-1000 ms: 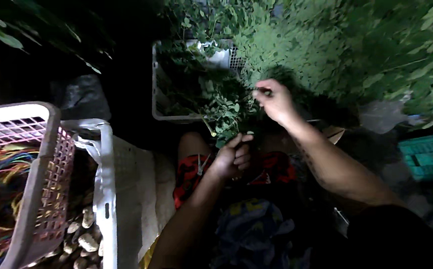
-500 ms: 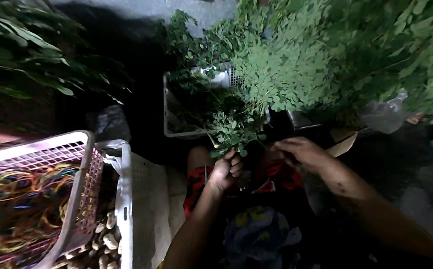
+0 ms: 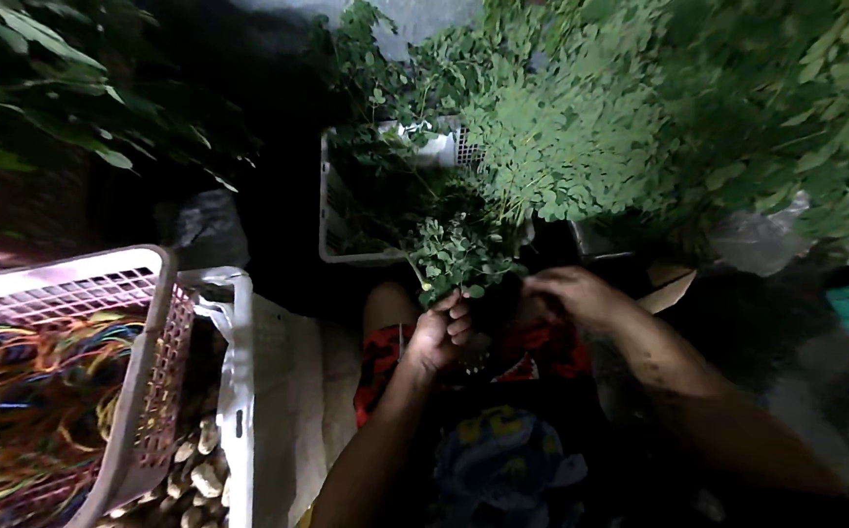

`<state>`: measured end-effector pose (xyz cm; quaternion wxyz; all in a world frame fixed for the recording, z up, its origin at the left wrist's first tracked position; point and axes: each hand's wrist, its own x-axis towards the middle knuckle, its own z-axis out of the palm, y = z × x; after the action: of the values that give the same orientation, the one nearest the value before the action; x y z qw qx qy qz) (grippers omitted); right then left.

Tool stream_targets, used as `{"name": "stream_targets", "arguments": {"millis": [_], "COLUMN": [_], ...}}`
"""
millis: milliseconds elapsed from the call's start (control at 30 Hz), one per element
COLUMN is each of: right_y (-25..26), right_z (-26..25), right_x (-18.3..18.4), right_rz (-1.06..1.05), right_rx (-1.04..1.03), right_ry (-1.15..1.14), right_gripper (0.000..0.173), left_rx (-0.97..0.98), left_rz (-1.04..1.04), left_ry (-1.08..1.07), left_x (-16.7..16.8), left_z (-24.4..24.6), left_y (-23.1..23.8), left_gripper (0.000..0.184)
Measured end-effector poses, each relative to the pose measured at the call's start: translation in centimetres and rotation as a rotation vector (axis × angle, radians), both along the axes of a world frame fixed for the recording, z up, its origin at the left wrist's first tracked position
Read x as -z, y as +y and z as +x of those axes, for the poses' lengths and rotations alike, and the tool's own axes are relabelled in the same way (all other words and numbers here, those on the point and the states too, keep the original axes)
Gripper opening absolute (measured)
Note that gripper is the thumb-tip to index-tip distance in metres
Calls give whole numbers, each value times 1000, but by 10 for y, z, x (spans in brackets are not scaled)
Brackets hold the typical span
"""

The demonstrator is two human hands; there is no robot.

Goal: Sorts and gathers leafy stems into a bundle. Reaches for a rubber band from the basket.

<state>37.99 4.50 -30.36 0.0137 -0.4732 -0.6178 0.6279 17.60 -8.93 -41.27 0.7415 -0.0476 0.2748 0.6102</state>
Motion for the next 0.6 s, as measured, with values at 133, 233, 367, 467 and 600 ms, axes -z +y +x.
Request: {"name": "stream_targets", "arguments": {"millis": [133,233,367,467,600], "right_y": [28,32,25,11,17], "right_z": [25,23,-8,-21,-30], "right_x": [-75,-114,-106,-76,-91], "right_rz": [323,534,648,568,514], "right_rx": [-18,53,125,175,181], "right_ry": [130,302,530,604,723], "right_gripper": [31,28,28,31,30], "left_rx": [0,36,117,130,108], "left_rz": [-27,-50,23,19,-74], "left_ry": [0,114,214,217,219], "left_x": [10,11,9,6,8], "left_z": [1,11,25,30,33], "left_y": [-2,2,5,3,2], "left_gripper": [38,41,38,31,30]}}
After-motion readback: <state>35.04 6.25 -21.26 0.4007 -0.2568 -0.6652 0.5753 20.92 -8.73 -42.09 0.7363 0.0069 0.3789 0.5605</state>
